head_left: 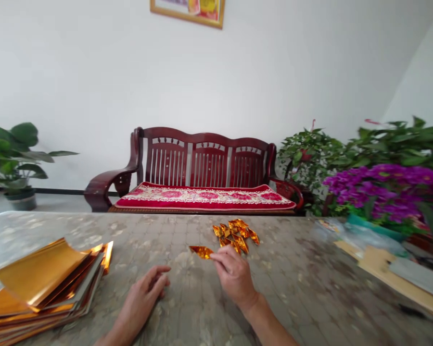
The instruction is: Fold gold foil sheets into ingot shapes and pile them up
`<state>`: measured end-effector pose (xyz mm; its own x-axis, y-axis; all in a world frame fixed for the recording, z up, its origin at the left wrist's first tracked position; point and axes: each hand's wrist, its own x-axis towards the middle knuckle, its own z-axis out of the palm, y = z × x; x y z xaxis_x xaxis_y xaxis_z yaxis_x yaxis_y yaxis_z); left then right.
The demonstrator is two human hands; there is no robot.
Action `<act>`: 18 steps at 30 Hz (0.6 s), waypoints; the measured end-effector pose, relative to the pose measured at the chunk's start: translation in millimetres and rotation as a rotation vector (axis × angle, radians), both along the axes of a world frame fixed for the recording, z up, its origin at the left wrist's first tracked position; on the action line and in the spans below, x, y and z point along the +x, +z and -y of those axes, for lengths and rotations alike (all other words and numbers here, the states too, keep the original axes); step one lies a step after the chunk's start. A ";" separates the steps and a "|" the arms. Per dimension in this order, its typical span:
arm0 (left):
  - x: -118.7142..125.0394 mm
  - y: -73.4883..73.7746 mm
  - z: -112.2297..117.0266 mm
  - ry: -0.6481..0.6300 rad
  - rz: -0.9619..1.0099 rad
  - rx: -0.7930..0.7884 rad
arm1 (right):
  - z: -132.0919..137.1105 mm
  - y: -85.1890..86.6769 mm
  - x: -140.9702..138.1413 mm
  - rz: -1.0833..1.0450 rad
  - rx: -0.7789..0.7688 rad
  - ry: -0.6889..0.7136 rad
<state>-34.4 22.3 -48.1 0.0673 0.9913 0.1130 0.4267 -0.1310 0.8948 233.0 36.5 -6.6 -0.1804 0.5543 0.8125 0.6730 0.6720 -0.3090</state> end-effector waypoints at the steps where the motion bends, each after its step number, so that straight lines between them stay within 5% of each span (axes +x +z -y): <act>1: -0.5 -3.5 -1.3 0.004 -0.002 0.002 | -5.3 0.8 7.7 -0.023 0.004 -0.042; 11: -0.3 -0.3 2.2 -0.104 -0.234 0.059 | -45.2 -17.0 106.7 -0.172 -0.040 -0.531; 18: 0.4 1.0 0.5 -0.157 -0.274 0.066 | -36.8 -36.7 126.0 -0.021 -0.142 -0.714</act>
<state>-34.0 21.9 -47.1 0.2558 0.9575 0.1331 0.6206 -0.2682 0.7369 359.1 73.3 -43.3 0.2797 0.6313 0.7234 0.9254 0.0233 -0.3782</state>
